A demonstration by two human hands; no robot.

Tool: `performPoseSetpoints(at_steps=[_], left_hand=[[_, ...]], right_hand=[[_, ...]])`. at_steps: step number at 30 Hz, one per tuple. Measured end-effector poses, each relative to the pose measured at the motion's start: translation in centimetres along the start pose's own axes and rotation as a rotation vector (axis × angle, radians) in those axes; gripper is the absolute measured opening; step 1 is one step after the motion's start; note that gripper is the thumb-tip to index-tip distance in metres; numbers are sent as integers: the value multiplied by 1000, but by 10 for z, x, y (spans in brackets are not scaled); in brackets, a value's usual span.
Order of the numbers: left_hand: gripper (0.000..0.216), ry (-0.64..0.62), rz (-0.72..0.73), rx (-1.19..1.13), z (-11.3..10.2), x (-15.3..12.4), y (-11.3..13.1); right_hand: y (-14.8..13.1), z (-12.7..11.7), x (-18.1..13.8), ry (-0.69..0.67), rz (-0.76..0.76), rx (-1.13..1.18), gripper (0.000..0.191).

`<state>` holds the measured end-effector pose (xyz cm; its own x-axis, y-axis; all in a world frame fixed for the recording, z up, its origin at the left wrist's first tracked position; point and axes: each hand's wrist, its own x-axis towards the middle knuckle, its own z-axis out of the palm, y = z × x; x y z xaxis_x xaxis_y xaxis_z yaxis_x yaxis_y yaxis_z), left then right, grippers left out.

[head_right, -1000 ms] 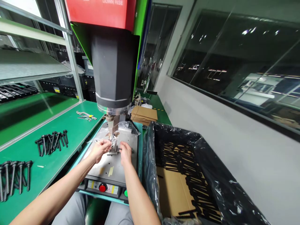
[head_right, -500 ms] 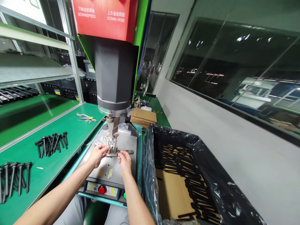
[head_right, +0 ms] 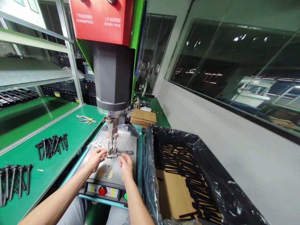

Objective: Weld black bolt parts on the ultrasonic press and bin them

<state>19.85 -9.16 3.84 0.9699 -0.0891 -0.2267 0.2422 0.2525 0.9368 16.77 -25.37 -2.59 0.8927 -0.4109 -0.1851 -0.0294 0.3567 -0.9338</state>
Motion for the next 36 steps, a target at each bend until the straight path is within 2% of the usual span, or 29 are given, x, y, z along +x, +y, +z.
performPoseSetpoints(at_steps=[3,5,8,11,13,14,17,20,23,31,36], left_hand=[[38,27,-36,40,-8,-7,-6],[42,74,-24,123,-23,-14,-16],[51,213,101,328,-64,-31,-38],[58,451,234,560,-117,-49,-64],[64,567,271,703,-147,-58,-81],[67,572,271,754,-159,-61,-90],[74,435,229,815,-182,-64,-112],[71,336,207,799,-194,-60,-125],[69,283,220,759,-201,-56,-127],[71,298,196,708,-200,-55,-116],[71,278,174,646,-198,-59,-115]], right_hand=[[5,-13,-4,14,-77,-112,42],[9,-32,-10,42,-190,-269,42],[20,-72,-26,115,-395,-560,40],[41,-113,-49,194,-564,-848,45],[61,-133,-64,198,-568,-956,57],[71,-141,-71,183,-529,-980,64],[100,-157,-86,114,-389,-1005,77],[117,-168,-90,86,-366,-1019,79],[123,-173,-87,107,-382,-1011,79],[122,-163,-88,151,-304,-966,73],[118,-173,-90,46,-318,-907,71]])
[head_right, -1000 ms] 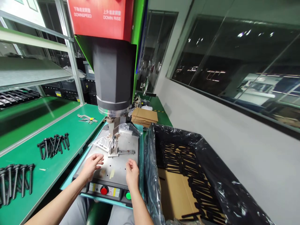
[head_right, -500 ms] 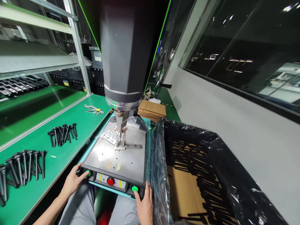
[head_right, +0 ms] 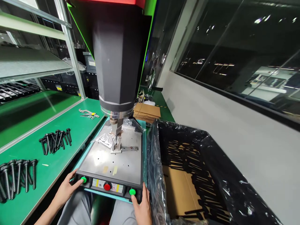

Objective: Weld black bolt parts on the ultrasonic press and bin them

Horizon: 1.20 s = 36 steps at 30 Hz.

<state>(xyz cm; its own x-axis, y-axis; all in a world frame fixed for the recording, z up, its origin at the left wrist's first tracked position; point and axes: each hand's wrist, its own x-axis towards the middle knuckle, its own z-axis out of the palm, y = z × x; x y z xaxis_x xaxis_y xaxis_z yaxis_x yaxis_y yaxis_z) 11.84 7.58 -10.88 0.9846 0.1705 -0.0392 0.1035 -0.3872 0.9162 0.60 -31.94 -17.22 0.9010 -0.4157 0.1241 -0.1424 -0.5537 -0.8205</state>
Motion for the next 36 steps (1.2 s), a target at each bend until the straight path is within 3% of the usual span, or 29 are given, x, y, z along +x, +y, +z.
performPoseSetpoints(at_steps=[11,16,19,21,24,26,31,36], left_hand=[[69,28,40,32,5,-7,3],[76,40,-58,23,-3,-5,13],[72,170,-100,24,-5,0,36],[63,181,-59,-3,1,4,61],[56,49,32,-136,23,13,105],[59,-61,19,-275,43,21,132],[53,-238,-244,-659,80,45,180],[41,-240,-364,-807,96,63,201]], right_hand=[[-4,1,0,55,38,89,72],[-23,-9,2,153,29,84,65],[-53,-19,8,315,-85,62,52],[-79,-19,15,330,-172,101,42],[-115,-8,31,242,-192,221,35],[-136,5,45,167,-172,289,36],[-175,36,86,57,-157,435,36],[-199,55,123,35,-172,459,37]])
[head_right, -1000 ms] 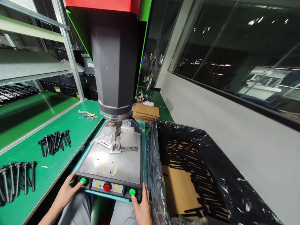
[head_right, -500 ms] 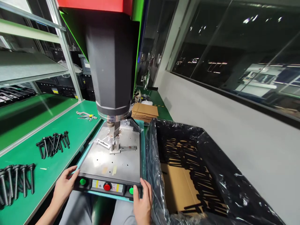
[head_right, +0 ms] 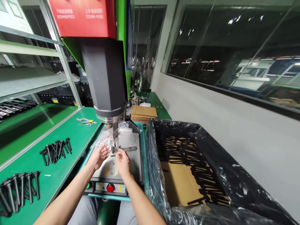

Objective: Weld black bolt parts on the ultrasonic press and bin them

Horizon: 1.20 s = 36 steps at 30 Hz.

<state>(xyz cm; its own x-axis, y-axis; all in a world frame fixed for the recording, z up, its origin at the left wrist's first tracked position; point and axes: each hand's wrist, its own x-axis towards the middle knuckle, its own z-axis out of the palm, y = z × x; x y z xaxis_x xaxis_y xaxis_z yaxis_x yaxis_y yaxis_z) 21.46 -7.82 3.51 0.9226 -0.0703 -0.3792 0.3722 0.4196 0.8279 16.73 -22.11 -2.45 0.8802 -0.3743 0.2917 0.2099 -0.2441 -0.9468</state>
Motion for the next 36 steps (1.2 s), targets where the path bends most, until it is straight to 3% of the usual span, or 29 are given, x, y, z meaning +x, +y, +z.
performPoseSetpoints(at_steps=[5,12,16,19,25,29,34,36], left_hand=[[34,2,86,20,10,-1,2],[35,-21,160,57,16,-9,12],[40,-38,184,69,21,-10,19],[40,-38,196,72,23,-9,23],[40,-24,216,65,23,-6,29],[38,-11,243,87,19,-5,26],[37,-17,200,166,8,-7,8],[40,-26,145,208,-1,-13,0]], right_hand=[[-2,15,29,-17,-37,-7,40],[-20,15,61,85,-155,-155,38],[-34,15,87,-57,-219,-228,39],[-43,16,106,-167,-206,-193,26],[-56,9,118,-211,-202,-75,7],[-57,-7,90,-215,-108,56,21],[-58,-31,40,-340,340,655,47],[-62,-35,26,-330,433,762,53]])
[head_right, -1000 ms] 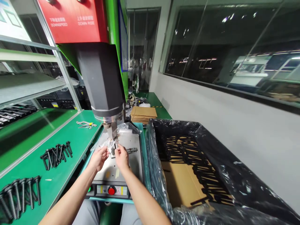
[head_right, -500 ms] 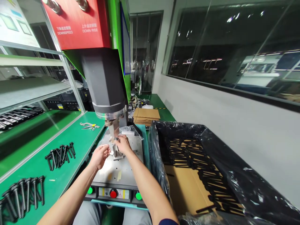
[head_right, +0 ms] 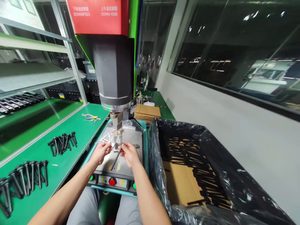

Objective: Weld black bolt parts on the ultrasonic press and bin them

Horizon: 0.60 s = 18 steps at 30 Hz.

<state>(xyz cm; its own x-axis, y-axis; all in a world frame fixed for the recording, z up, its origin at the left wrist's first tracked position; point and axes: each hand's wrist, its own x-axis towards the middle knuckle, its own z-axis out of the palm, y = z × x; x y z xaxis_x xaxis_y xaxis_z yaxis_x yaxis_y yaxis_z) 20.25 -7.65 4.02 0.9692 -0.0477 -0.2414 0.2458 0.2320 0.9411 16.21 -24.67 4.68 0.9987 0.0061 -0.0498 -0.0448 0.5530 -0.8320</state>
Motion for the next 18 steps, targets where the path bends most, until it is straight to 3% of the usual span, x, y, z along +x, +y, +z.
performPoseSetpoints(at_steps=[6,9,11,13,18], left_hand=[[53,-126,-149,83,-35,-56,-14],[47,-324,-91,161,-50,-86,-21],[39,-383,-12,238,-61,-94,-25],[36,-302,29,302,-77,-92,-26],[26,193,99,526,-151,-56,3]], right_hand=[[12,22,-17,6,31,-50,53],[32,40,-18,15,19,-122,49],[45,52,-18,14,38,-139,50],[54,62,-18,5,72,-155,58],[56,61,-28,-21,92,-297,73]])
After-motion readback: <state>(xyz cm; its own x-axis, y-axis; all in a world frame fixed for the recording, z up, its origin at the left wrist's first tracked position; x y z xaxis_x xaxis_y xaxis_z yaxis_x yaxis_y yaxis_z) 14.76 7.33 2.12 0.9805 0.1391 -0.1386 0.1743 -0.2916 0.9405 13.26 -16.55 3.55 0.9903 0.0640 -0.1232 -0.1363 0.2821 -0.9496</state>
